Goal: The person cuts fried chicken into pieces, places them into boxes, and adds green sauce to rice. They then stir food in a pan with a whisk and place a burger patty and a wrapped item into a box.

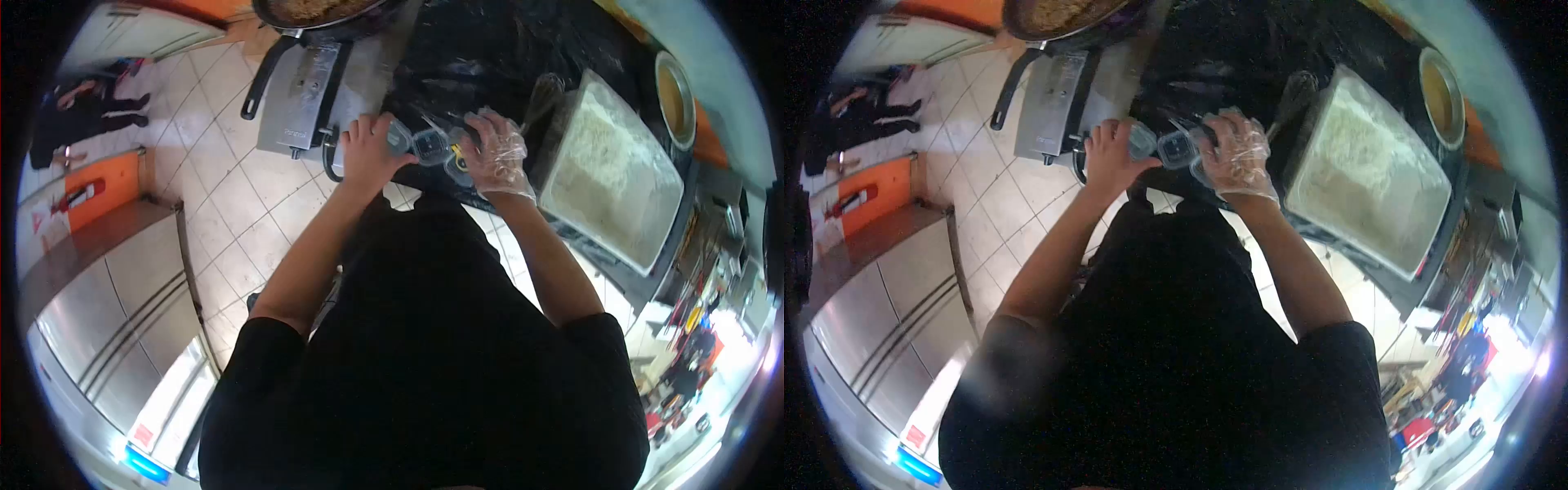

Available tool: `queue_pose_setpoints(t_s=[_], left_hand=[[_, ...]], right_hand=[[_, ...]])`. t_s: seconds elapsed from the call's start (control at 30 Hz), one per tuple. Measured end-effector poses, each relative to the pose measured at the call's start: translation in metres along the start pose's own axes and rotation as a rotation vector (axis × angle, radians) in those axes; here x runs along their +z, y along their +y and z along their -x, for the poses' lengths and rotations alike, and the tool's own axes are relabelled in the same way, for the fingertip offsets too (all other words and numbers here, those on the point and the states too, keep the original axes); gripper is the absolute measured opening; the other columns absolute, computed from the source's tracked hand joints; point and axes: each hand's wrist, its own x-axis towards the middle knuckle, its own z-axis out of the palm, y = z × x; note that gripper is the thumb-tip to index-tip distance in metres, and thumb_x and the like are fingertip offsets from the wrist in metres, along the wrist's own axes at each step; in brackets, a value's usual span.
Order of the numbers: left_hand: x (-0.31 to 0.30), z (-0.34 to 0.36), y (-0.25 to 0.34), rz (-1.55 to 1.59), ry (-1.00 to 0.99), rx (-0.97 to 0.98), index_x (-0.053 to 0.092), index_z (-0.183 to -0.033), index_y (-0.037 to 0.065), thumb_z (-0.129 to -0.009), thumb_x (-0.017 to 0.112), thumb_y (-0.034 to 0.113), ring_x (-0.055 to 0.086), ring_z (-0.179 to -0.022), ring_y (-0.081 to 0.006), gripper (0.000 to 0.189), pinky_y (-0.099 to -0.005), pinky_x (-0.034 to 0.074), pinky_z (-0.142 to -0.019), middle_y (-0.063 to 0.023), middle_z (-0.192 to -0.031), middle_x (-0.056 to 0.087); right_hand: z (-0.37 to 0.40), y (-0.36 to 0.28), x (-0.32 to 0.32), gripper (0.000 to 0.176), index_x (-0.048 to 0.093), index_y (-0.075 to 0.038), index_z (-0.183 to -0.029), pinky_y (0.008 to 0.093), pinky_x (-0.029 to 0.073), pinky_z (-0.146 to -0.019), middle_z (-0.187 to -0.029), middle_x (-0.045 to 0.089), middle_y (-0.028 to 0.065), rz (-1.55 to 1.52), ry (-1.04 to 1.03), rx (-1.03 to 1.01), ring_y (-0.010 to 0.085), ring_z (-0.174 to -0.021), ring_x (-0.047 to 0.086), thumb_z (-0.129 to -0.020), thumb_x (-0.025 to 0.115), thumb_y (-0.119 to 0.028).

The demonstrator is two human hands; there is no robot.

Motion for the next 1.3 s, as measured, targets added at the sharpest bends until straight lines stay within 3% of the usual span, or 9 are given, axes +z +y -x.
queue_pose_setpoints(t_s=[0.17,0.27,0.4,0.57,0.77,0.97,1.03,1.1,1.3], left_hand=[[-0.02,-0.009,-0.013,0.058,0.035,0.185,0.053,-0.135,0.012,-0.064,0.088,0.048,0.051,-0.114,-0.0378,0.086,-0.0503,0.041,-0.094,-0.0141,-0.121,0.052],[-0.056,0.001,-0.011,0.096,-0.004,0.271,0.051,-0.136,0.012,-0.067,0.089,0.042,0.051,-0.113,-0.0379,0.084,-0.0498,0.041,-0.096,-0.0152,-0.124,0.053],[-0.064,0.044,-0.033,0.141,-0.224,0.459,0.049,-0.136,0.008,-0.072,0.087,0.031,0.051,-0.118,-0.0378,0.078,-0.0499,0.042,-0.097,-0.0154,-0.125,0.054],[-0.01,0.049,-0.063,0.05,-0.271,0.615,0.057,-0.117,0.006,-0.076,0.081,0.022,0.048,-0.129,-0.0366,0.051,-0.0503,0.04,-0.104,-0.0162,-0.135,0.053],[0.017,0.021,-0.051,-0.225,-0.129,0.735,0.067,-0.103,0.006,-0.086,0.062,0.022,0.042,-0.139,-0.0311,0.024,-0.0516,0.034,-0.113,-0.0139,-0.144,0.052],[0.008,0.032,-0.067,-0.075,-0.106,0.726,0.065,-0.12,0.007,-0.085,0.068,0.019,0.025,-0.149,-0.0359,0.037,-0.0565,0.028,-0.119,-0.0167,-0.155,0.037],[0.004,0.043,-0.074,-0.042,-0.083,0.661,0.063,-0.124,0.007,-0.083,0.072,0.021,0.024,-0.149,-0.0376,0.044,-0.0574,0.029,-0.117,-0.0169,-0.157,0.034],[-0.009,0.053,-0.083,0.001,-0.076,0.607,0.062,-0.125,0.006,-0.083,0.072,0.021,0.026,-0.147,-0.0397,0.046,-0.0581,0.03,-0.116,-0.0186,-0.156,0.033],[-0.049,0.099,-0.137,0.307,-0.082,0.282,0.061,-0.123,0.004,-0.081,0.07,0.009,0.039,-0.136,-0.0432,0.043,-0.052,0.035,-0.113,-0.0233,-0.142,0.045]], right_hand=[[0.043,-0.028,0.01,0.035,0.061,-0.01,-0.123,0.0524,0.049,-0.093,-0.117,0.061,0.0213,-0.073,0.149,0.288,0.0419,-0.107,0.061,-0.09,0.068,-0.018],[0.066,0.0,0.046,0.037,0.06,-0.006,-0.128,0.0475,0.05,-0.094,-0.109,0.066,0.0266,-0.238,0.279,1.059,0.04,-0.104,0.065,-0.093,0.065,-0.019],[0.08,0.057,0.079,0.032,0.064,-0.003,-0.121,0.0489,0.051,-0.092,-0.115,0.067,0.0269,0.186,0.244,0.816,0.0413,-0.109,0.065,-0.096,0.06,-0.024],[-0.003,0.037,0.033,0.037,0.067,0.0,-0.118,0.0464,0.051,-0.099,-0.125,0.065,0.0264,0.092,-0.334,1.205,0.0415,-0.123,0.059,-0.096,0.06,-0.029],[-0.02,0.072,0.055,0.035,0.067,0.0,-0.115,0.0451,0.051,-0.1,-0.128,0.063,0.0249,0.188,-0.052,1.405,0.0373,-0.123,0.06,-0.088,0.066,-0.022],[-0.02,0.055,-0.034,0.039,0.056,-0.012,-0.136,0.0486,0.047,-0.104,-0.136,0.058,0.0249,0.359,-0.357,1.129,0.0395,-0.127,0.057,-0.101,0.048,-0.029],[-0.012,0.039,-0.068,0.042,0.051,-0.013,-0.139,0.0502,0.049,-0.099,-0.13,0.061,0.0263,0.721,-0.405,0.699,0.043,-0.121,0.059,-0.103,0.047,-0.034],[-0.051,-0.052,-0.111,0.043,0.049,-0.016,-0.143,0.051,0.05,-0.093,-0.123,0.065,0.0258,0.415,0.026,0.907,0.0449,-0.115,0.061,-0.104,0.047,-0.036],[-0.165,-0.148,-0.149,0.052,0.044,-0.018,-0.15,0.0446,0.046,-0.102,-0.139,0.058,0.0166,0.361,-0.228,0.065,0.0382,-0.124,0.057,-0.102,0.054,-0.037]])
